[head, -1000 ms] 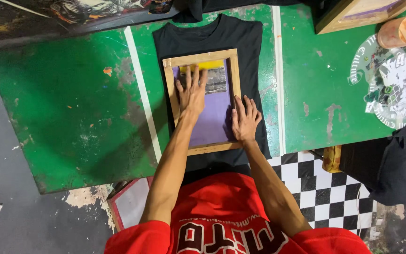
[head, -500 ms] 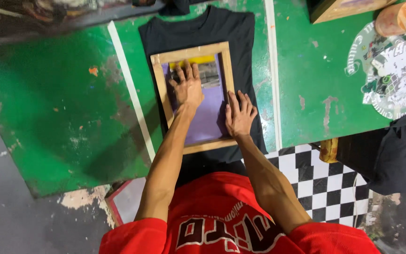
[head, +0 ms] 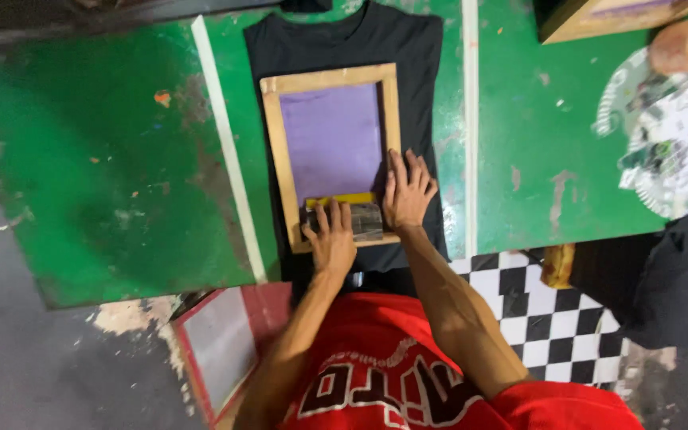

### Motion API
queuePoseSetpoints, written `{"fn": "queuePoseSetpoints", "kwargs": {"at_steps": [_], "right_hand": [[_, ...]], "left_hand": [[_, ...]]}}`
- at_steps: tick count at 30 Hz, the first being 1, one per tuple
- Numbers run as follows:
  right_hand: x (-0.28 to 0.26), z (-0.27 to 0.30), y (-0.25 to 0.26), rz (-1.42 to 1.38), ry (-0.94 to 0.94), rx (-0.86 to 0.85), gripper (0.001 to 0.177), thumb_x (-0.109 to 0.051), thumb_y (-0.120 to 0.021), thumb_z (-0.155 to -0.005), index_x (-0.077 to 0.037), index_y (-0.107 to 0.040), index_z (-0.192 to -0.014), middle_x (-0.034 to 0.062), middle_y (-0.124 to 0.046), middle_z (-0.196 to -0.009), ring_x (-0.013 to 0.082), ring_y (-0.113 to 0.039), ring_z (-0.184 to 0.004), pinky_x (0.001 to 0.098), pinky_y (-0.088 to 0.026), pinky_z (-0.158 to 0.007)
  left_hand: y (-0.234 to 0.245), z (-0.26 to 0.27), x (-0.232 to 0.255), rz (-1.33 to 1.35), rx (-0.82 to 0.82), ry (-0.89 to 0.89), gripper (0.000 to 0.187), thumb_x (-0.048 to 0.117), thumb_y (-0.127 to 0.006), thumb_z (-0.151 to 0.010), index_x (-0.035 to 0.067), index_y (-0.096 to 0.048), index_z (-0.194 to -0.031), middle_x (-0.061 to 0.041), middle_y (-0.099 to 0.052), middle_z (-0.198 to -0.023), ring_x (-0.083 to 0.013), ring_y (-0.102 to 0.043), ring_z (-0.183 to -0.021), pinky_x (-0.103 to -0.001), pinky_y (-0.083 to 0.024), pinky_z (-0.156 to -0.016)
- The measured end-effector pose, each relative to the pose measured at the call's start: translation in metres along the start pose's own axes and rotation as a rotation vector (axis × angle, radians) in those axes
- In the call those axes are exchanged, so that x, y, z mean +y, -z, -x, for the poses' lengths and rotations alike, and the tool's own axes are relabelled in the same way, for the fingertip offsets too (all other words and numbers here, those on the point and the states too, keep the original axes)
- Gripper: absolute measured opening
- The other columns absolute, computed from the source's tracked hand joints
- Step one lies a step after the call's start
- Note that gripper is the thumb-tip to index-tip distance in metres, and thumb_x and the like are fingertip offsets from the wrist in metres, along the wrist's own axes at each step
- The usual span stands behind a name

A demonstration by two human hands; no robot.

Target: The person lays a black t-shirt flat on a green table and uses a wooden screen printing frame with a squeegee to apply purple ink onto the fabric. After printing, the person picks up the t-shirt, folds it, and places it on the table.

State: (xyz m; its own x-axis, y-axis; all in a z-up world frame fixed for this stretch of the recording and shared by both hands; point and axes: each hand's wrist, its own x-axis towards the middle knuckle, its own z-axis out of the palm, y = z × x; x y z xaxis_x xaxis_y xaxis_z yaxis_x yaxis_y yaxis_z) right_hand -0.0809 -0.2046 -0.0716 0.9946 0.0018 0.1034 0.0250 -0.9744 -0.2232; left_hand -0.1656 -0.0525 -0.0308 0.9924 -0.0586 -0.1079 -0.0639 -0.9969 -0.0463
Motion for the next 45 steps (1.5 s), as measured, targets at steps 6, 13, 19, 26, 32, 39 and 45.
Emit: {"fn": "queuePoseSetpoints", "kwargs": {"at_steps": [6,13,19,26,32,39,45], "right_hand": [[-0.004,0.001,-0.004,-0.002,0.0,-0.022,0.044,-0.04,-0.038,-0.11,-0.039,-0.042,-0.155,0.0003,-0.046,-0.147,0.0225,-0.04,-0.142,0.0461,-0.029,-0.103],[0.0,0.004,-0.001,0.011,-0.004,0.014,0.045,-0.041,-0.035,-0.111,-0.039,-0.041,-0.156,0.0001,-0.046,-0.145,0.0237,-0.04,-0.141,0.0454,-0.029,-0.102],[-0.004,0.001,0.004,0.005,-0.013,0.022,0.043,-0.041,-0.034,-0.111,-0.039,-0.043,-0.154,-0.0009,-0.045,-0.146,0.0227,-0.039,-0.142,0.045,-0.029,-0.102],[-0.001,0.004,0.006,-0.043,-0.013,-0.008,0.045,-0.04,-0.036,-0.111,-0.037,-0.041,-0.155,0.0011,-0.044,-0.146,0.0245,-0.037,-0.142,0.0462,-0.027,-0.102],[-0.003,0.001,0.002,-0.044,-0.048,-0.073,0.045,-0.041,-0.035,-0.111,-0.039,-0.04,-0.156,0.0009,-0.043,-0.148,0.0239,-0.036,-0.143,0.0466,-0.026,-0.105],[-0.007,0.001,0.006,-0.048,-0.062,-0.071,0.044,-0.039,-0.034,-0.111,-0.039,-0.04,-0.155,0.0,-0.042,-0.148,0.023,-0.034,-0.144,0.0463,-0.024,-0.106],[-0.003,0.0,0.003,-0.056,-0.048,-0.06,0.044,-0.041,-0.035,-0.11,-0.038,-0.043,-0.154,0.0009,-0.044,-0.146,0.0237,-0.035,-0.144,0.0456,-0.024,-0.106]], "left_hand": [[0.016,-0.005,-0.017,0.191,-0.217,0.01,0.078,0.018,-0.073,-0.07,0.013,-0.051,-0.145,-0.012,-0.054,-0.146,-0.0421,-0.043,-0.137,-0.068,-0.044,-0.083],[0.015,-0.132,-0.035,0.081,-0.097,0.05,0.084,0.024,-0.077,-0.073,0.02,-0.046,-0.152,-0.007,-0.052,-0.152,-0.0361,-0.042,-0.141,-0.067,-0.041,-0.093],[0.01,-0.188,-0.04,0.068,-0.143,0.078,0.072,0.016,-0.066,-0.083,0.016,-0.044,-0.151,-0.007,-0.05,-0.152,-0.0378,-0.035,-0.143,-0.069,-0.034,-0.095],[-0.003,-0.155,-0.033,0.055,-0.234,0.097,0.07,0.019,-0.062,-0.088,0.019,-0.04,-0.155,-0.003,-0.045,-0.156,-0.0332,-0.028,-0.147,-0.069,-0.029,-0.1],[-0.001,-0.026,-0.011,0.014,-0.136,0.007,0.075,0.015,-0.07,-0.083,0.013,-0.044,-0.153,-0.01,-0.048,-0.151,-0.04,-0.033,-0.145,-0.066,-0.041,-0.093],[0.013,-0.005,-0.015,0.161,-0.324,0.009,0.078,0.017,-0.067,-0.079,0.016,-0.041,-0.153,-0.009,-0.049,-0.15,-0.0387,-0.035,-0.142,-0.064,-0.041,-0.089],[0.012,-0.123,-0.038,0.09,-0.002,0.037,0.084,0.02,-0.081,-0.069,0.019,-0.051,-0.148,-0.006,-0.054,-0.146,-0.0341,-0.039,-0.14,-0.063,-0.044,-0.091]]}}
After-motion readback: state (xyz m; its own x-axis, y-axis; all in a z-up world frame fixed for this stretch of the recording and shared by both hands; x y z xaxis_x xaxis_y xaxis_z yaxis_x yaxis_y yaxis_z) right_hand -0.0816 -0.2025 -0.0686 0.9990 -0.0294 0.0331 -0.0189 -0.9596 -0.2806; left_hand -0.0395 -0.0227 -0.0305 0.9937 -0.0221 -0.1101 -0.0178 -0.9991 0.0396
